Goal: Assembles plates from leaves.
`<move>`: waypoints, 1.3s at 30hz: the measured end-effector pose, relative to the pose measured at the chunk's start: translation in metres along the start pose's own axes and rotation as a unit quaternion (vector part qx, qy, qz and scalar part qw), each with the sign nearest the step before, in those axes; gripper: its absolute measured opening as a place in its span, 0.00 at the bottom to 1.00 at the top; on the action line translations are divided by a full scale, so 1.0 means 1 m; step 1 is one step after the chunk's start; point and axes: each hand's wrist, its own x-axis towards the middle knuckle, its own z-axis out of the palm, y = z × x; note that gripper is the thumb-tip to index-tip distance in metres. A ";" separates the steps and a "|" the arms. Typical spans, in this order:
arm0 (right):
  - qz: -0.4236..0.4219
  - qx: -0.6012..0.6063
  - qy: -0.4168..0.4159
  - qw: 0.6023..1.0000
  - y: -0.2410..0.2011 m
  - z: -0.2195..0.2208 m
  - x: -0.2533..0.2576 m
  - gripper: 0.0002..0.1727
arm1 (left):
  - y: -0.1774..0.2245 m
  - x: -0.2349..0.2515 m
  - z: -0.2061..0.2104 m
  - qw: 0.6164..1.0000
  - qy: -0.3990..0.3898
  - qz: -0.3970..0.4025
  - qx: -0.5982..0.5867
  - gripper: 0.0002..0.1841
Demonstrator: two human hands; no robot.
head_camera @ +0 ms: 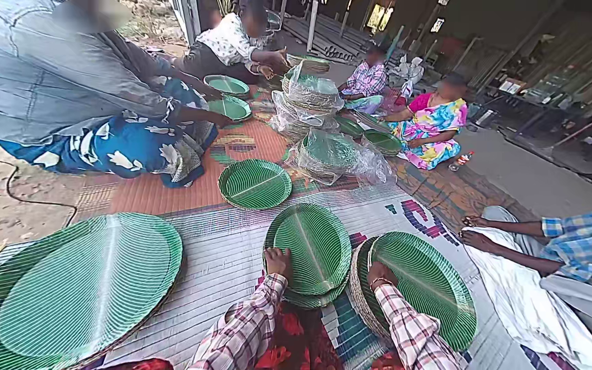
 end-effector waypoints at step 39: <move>-0.013 -0.005 0.009 1.000 0.008 0.000 0.008 0.21 | 0.036 -0.009 0.020 0.994 -0.064 0.079 -0.025 0.36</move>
